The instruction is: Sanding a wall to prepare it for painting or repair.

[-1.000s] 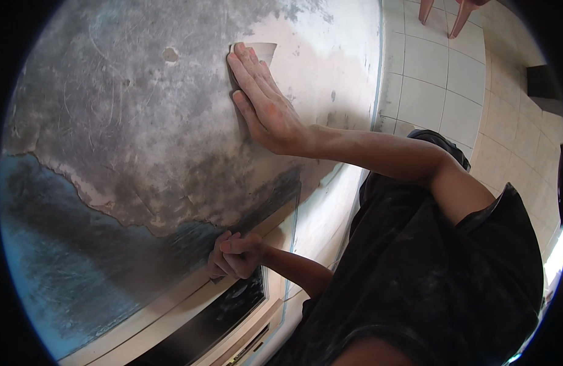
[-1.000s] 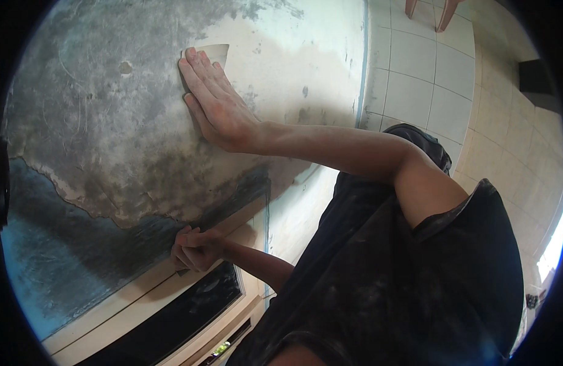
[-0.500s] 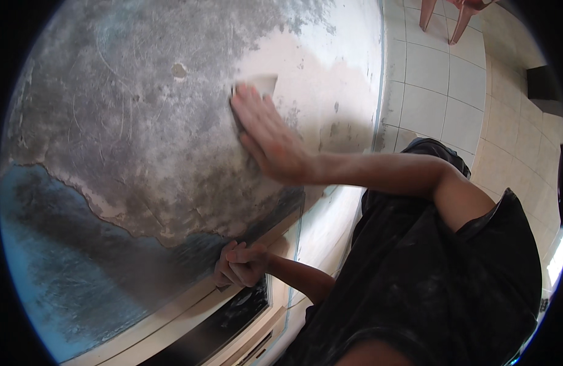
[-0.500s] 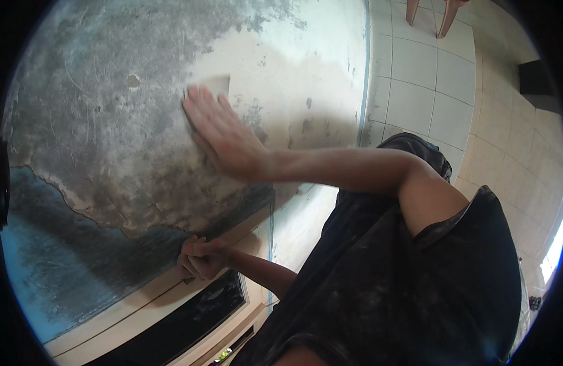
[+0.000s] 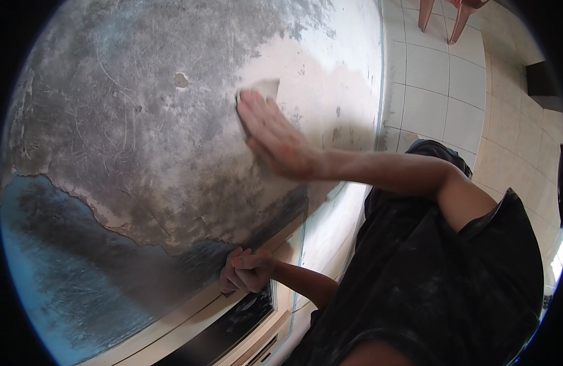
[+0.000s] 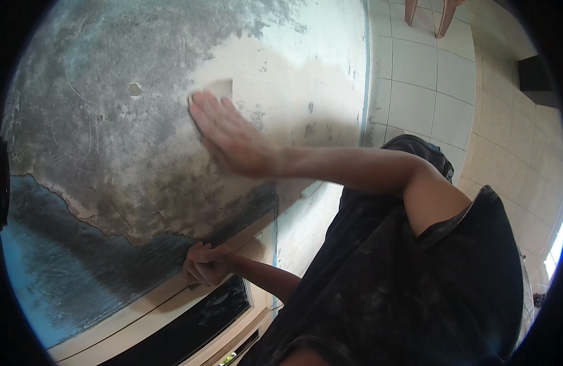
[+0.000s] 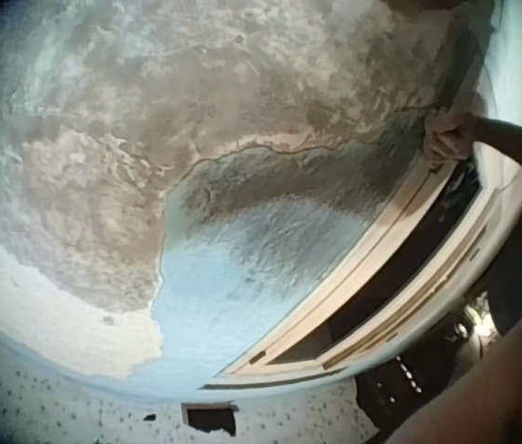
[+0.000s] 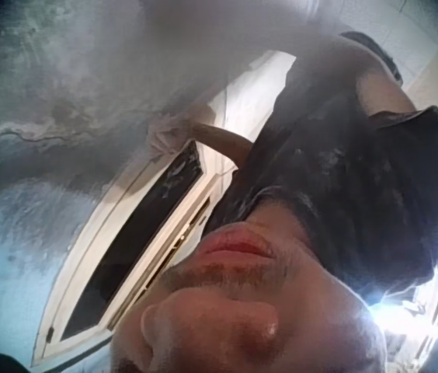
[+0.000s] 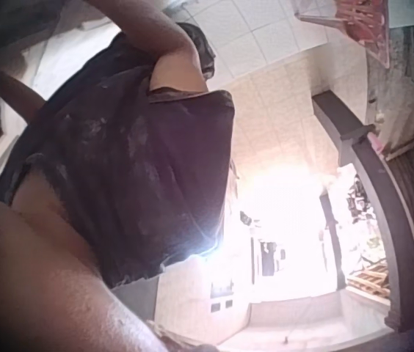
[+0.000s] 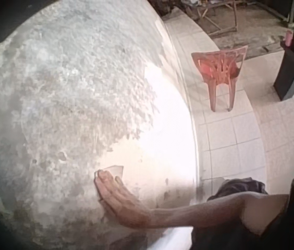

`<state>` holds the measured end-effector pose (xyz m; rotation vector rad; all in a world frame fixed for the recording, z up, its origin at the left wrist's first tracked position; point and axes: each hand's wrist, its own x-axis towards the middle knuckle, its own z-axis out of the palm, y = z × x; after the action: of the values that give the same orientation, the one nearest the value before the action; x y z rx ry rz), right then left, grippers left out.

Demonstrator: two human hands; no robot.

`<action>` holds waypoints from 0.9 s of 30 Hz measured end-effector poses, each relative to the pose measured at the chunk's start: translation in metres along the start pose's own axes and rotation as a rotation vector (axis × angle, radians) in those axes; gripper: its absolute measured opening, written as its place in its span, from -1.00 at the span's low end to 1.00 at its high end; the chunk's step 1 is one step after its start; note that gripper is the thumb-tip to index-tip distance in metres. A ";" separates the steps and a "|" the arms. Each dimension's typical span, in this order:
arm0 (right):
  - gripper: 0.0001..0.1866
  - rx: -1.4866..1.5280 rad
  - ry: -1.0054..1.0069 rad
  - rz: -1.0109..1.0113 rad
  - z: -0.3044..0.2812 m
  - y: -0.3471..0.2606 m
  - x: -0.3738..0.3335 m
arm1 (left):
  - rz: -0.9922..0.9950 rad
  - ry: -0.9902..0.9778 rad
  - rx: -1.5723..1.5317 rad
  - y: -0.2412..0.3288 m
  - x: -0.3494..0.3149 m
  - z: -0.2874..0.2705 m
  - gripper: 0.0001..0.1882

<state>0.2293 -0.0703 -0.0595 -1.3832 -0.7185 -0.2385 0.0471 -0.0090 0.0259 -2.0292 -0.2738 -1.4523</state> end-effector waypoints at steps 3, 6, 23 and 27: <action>-0.41 -0.024 0.095 0.066 -0.018 -0.002 0.027 | 0.020 0.000 -0.017 -0.003 -0.001 -0.002 -0.49; -0.42 -0.057 0.066 0.115 -0.014 -0.012 0.019 | -0.003 0.007 0.005 0.000 -0.001 -0.001 -0.48; -0.38 -0.022 -0.034 -0.021 -0.009 -0.004 0.010 | -0.021 -0.024 0.031 0.000 0.001 -0.002 -0.46; -0.37 -0.025 0.187 0.081 -0.008 -0.021 0.032 | 0.003 -0.004 0.012 0.002 0.004 0.000 -0.46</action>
<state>0.2452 -0.0739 -0.0241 -1.3899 -0.5051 -0.3085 0.0496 -0.0117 0.0285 -2.0224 -0.2802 -1.4424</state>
